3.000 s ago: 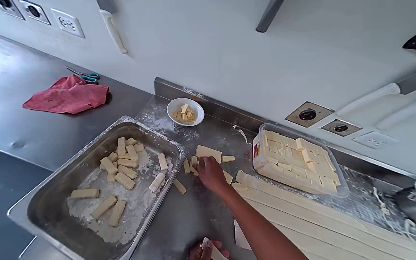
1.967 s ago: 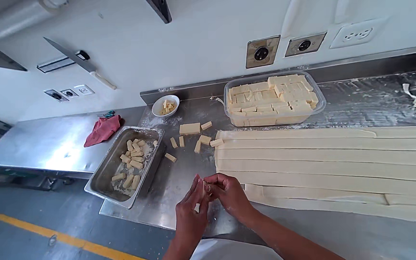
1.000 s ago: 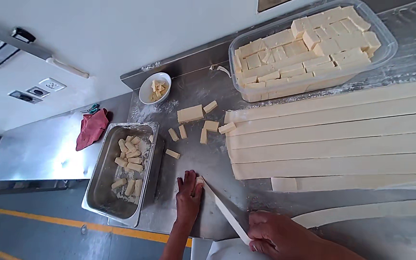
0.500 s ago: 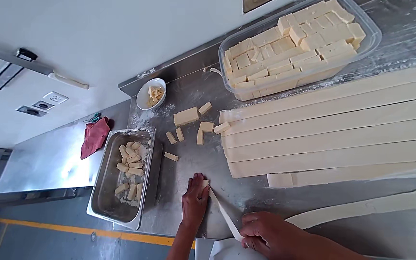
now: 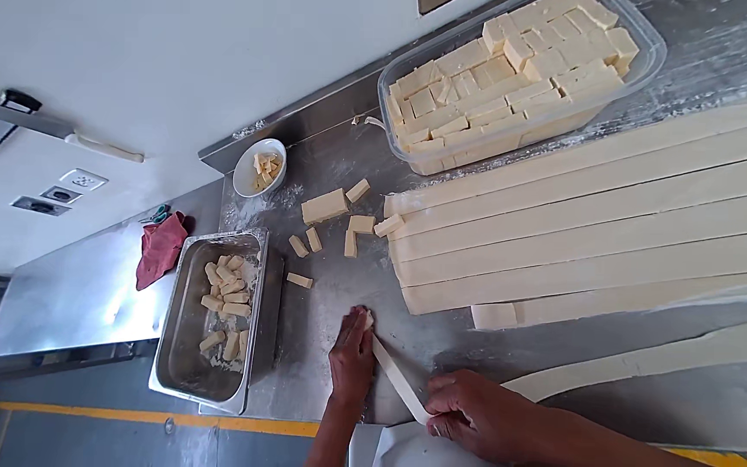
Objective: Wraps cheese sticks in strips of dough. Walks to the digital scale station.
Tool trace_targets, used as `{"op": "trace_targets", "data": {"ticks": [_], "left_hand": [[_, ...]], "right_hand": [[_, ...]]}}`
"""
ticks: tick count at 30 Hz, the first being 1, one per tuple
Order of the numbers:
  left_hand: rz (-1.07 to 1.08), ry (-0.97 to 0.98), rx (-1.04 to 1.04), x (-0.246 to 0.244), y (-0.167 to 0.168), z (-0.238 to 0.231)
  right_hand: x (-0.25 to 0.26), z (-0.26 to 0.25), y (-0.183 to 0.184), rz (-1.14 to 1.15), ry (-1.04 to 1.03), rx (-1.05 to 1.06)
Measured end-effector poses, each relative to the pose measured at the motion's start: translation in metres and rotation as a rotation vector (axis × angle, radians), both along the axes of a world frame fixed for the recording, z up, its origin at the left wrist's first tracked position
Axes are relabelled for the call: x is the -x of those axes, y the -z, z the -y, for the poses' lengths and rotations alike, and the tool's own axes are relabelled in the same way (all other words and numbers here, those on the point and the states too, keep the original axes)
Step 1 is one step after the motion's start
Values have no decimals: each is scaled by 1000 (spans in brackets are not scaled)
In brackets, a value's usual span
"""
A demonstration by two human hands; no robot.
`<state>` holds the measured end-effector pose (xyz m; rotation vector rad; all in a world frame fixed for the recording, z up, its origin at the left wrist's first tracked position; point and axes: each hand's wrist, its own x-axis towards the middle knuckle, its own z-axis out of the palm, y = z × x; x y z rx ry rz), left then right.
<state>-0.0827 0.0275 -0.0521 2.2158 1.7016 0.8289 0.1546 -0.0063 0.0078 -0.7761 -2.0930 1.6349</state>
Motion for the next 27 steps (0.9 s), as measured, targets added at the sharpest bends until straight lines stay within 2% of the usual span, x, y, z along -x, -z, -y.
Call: {"op": "trace_targets", "data": {"ticks": [4, 7, 12, 16, 20, 24, 27], "left_hand": [[-22, 141, 28, 0, -5, 10], [58, 71, 66, 2, -5, 9], [21, 3, -8, -2, 2, 3], [-6, 136, 6, -1, -2, 9], [82, 56, 68, -2, -1, 9], [64, 14, -4, -2, 1, 4], [10, 158, 20, -4, -4, 16]], "right_hand": [[-4, -1, 0, 25, -3, 34], [-3, -1, 1, 33, 10, 49], [-6, -3, 3, 59, -5, 84], [-6, -7, 4, 74, -30, 111], [-2, -7, 6, 42, -15, 118], [-3, -6, 7, 71, -26, 158], [-5, -7, 7, 86, -32, 178]]}}
